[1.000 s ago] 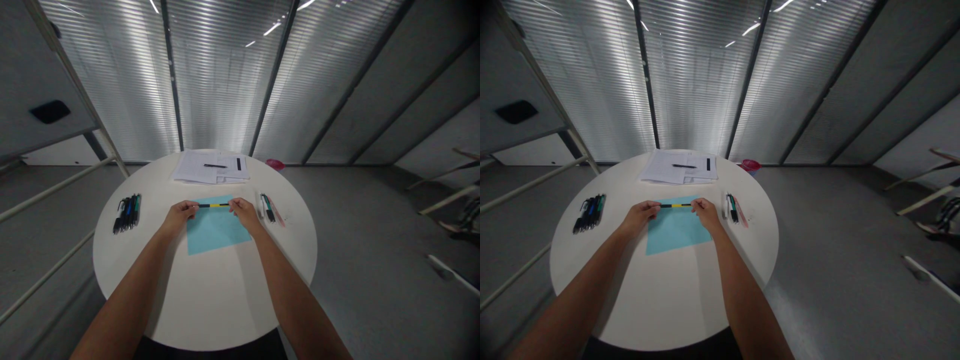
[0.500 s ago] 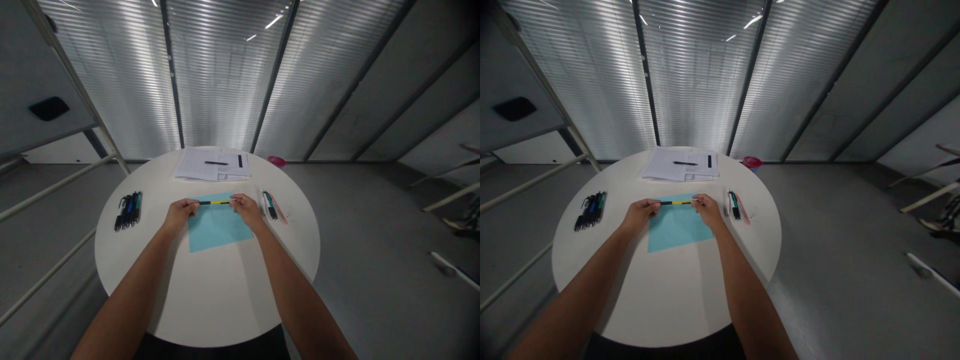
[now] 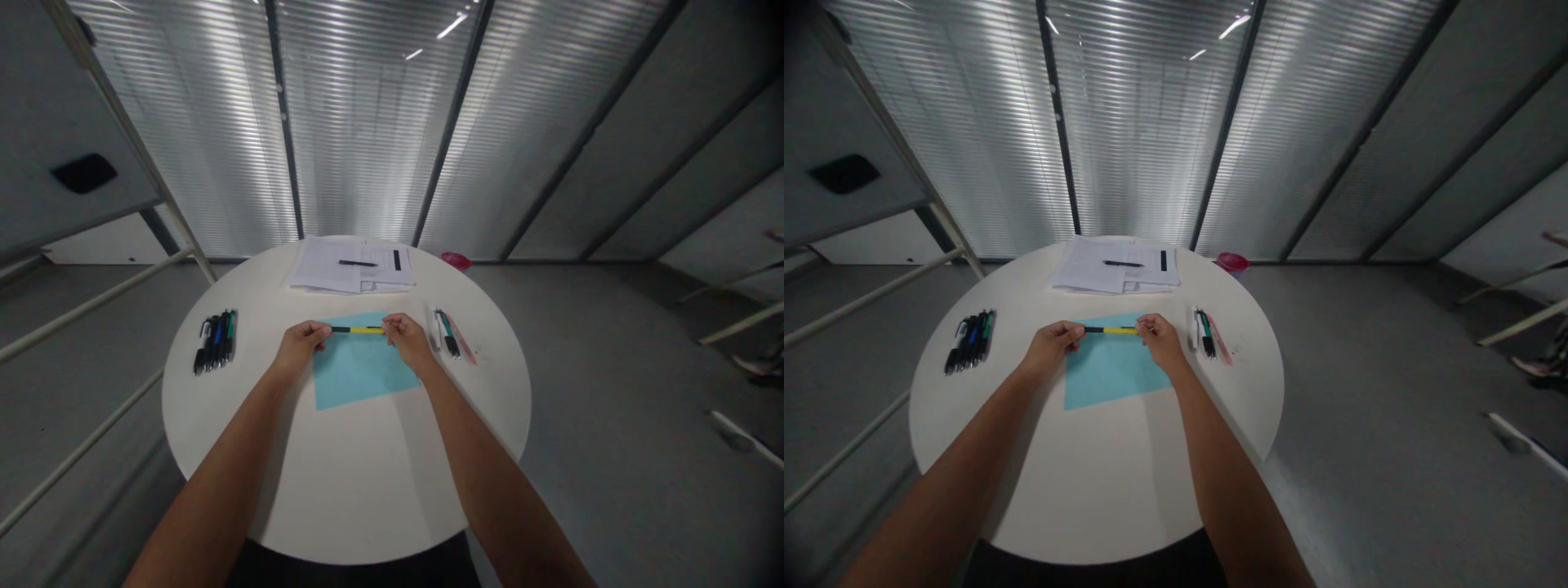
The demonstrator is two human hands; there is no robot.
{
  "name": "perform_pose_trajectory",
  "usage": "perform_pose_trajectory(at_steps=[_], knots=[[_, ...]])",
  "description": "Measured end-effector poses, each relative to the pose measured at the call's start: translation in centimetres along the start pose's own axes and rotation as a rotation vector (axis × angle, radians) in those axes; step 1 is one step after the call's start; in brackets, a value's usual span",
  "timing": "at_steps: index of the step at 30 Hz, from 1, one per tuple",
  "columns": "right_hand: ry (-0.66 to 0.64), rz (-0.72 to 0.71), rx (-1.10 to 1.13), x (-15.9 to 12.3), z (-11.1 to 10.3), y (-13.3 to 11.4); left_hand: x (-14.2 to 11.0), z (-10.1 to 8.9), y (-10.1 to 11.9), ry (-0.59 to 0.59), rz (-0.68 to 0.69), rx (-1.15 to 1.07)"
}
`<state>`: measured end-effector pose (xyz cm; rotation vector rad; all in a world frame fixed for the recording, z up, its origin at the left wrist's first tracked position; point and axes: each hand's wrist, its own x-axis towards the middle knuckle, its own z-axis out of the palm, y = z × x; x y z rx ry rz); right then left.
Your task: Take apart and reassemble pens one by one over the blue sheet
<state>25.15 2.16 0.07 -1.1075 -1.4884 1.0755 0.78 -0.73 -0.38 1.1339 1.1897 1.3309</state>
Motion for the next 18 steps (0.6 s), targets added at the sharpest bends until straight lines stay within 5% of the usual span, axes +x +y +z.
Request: perform_pose_trajectory(at_steps=[18], knots=[[0.013, -0.001, 0.075, -0.18, -0.38, -0.26, -0.21, 0.31, 0.33, -0.013, 0.022, -0.024]])
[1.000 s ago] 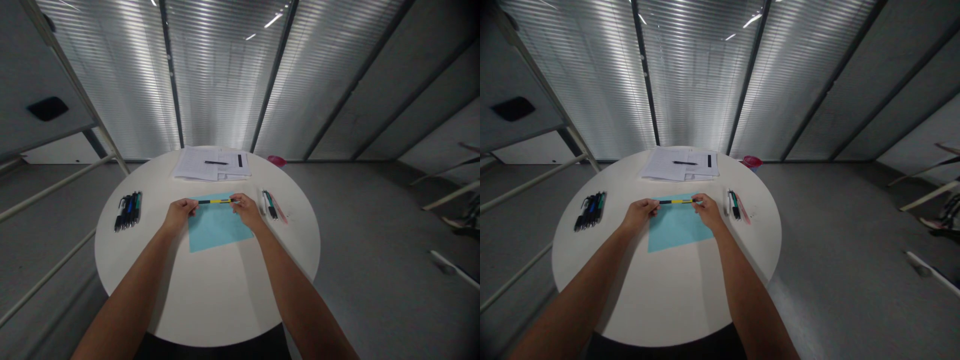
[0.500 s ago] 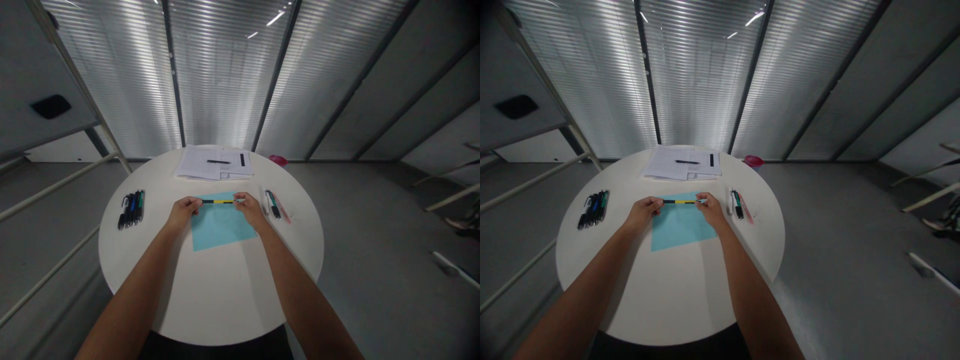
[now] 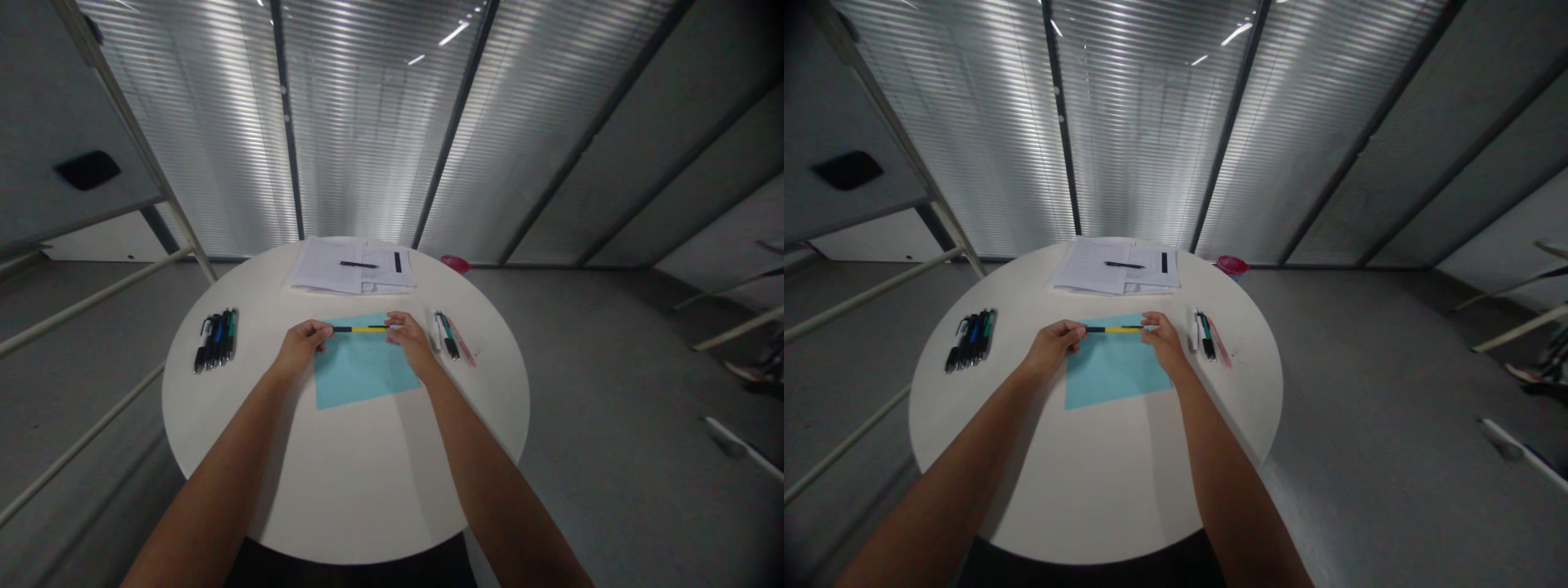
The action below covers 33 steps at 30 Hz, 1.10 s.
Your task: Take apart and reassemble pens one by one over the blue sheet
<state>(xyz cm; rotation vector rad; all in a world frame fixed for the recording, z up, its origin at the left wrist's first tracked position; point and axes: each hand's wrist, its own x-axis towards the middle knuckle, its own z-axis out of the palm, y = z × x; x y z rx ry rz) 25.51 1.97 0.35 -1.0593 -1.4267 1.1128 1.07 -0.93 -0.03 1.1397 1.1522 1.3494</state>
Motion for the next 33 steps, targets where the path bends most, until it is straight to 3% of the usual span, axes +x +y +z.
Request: perform_pose_trajectory(at_steps=[6, 17, 22, 33], knots=[[-0.074, 0.043, -0.090, 0.1, 0.2, 0.4, -0.3, 0.3, 0.7, -0.015, -0.017, 0.020], [-0.010, -0.007, -0.117, 0.0, 0.1, 0.4, -0.3, 0.3, 0.8, 0.001, -0.024, 0.013], [-0.057, -0.022, -0.190, 0.1, 0.0, 0.7, -0.1, 0.1, 0.4, -0.011, -0.021, 0.002], [-0.044, -0.012, -0.067, -0.5, 0.1, 1.1, -0.3, -0.1, -0.1, -0.002, -0.012, 0.034]])
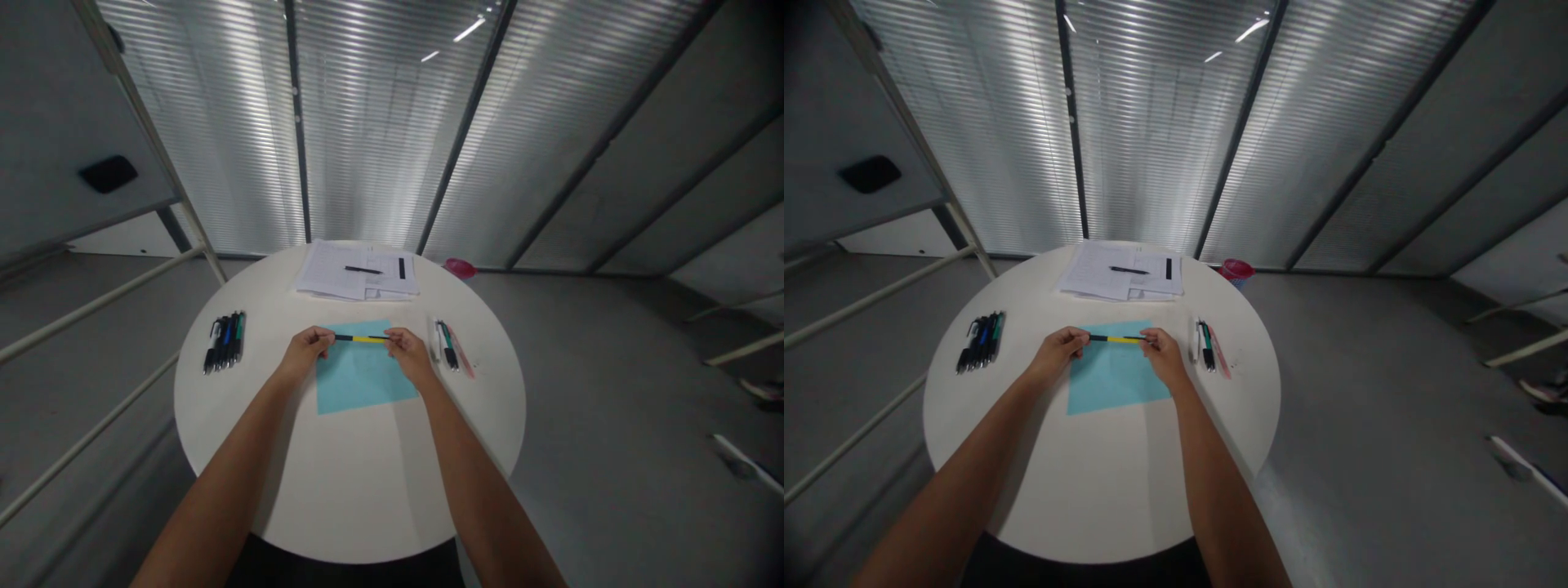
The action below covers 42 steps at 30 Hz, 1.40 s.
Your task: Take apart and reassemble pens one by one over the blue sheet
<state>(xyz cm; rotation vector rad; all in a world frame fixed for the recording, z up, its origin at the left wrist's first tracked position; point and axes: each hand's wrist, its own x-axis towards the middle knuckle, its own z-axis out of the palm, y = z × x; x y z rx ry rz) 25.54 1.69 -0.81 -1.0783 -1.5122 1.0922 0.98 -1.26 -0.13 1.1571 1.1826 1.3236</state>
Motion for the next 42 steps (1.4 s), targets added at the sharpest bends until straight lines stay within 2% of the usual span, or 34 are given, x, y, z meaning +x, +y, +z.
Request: perform_pose_trajectory(at_steps=[3, 15, 42], knots=[[0.018, 0.017, -0.038, -0.28, 0.06, 0.03, -0.10, -0.07, -0.12, 0.016, 0.001, 0.013], [-0.088, 0.000, -0.370, -0.82, 0.26, -0.88, -0.53, -0.22, -0.16, 0.037, -0.041, -0.066], [-0.114, 0.004, -0.426, -0.97, 0.56, -0.72, -0.40, -0.41, -0.47, 0.061, -0.074, -0.184]])
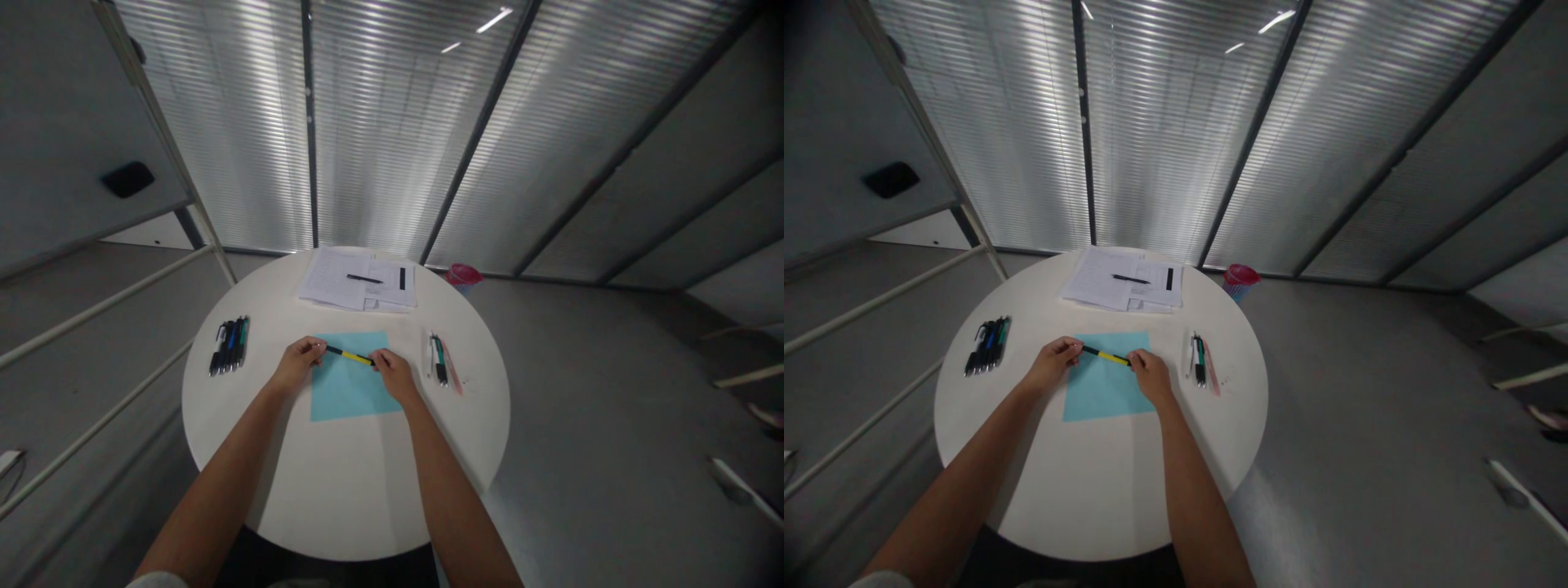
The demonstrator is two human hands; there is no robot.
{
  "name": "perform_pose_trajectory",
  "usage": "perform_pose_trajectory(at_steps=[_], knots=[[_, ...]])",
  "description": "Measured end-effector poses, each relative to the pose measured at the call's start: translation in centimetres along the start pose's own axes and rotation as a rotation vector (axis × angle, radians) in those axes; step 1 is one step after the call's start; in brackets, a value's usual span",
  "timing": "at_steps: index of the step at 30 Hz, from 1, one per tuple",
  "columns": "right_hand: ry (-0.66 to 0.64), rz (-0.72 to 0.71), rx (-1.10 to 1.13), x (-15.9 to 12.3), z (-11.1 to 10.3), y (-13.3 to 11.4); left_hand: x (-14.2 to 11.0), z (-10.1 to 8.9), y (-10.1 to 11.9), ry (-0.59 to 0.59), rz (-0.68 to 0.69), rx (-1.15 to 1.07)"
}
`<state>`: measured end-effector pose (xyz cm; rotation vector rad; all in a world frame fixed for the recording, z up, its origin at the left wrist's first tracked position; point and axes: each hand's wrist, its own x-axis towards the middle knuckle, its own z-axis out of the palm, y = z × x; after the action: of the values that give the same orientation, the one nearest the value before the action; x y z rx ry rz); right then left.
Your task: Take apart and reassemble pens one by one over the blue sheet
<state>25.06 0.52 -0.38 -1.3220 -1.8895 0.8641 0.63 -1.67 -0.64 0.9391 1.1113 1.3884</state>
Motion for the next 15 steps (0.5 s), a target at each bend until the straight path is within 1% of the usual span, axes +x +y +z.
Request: perform_pose_trajectory(at_steps=[7, 13, 15], knots=[[0.039, 0.027, 0.000, 0.08, -0.08, 0.05, -0.14, 0.09, 0.18, 0.000, 0.003, -0.021], [0.061, -0.006, 0.179, 0.19, -0.23, 0.22, -0.17, 0.07, 0.28, -0.013, 0.008, 0.006], [0.072, 0.004, 0.225, 0.26, -0.22, 0.28, -0.21, 0.15, 0.39, -0.012, 0.003, 0.012]])
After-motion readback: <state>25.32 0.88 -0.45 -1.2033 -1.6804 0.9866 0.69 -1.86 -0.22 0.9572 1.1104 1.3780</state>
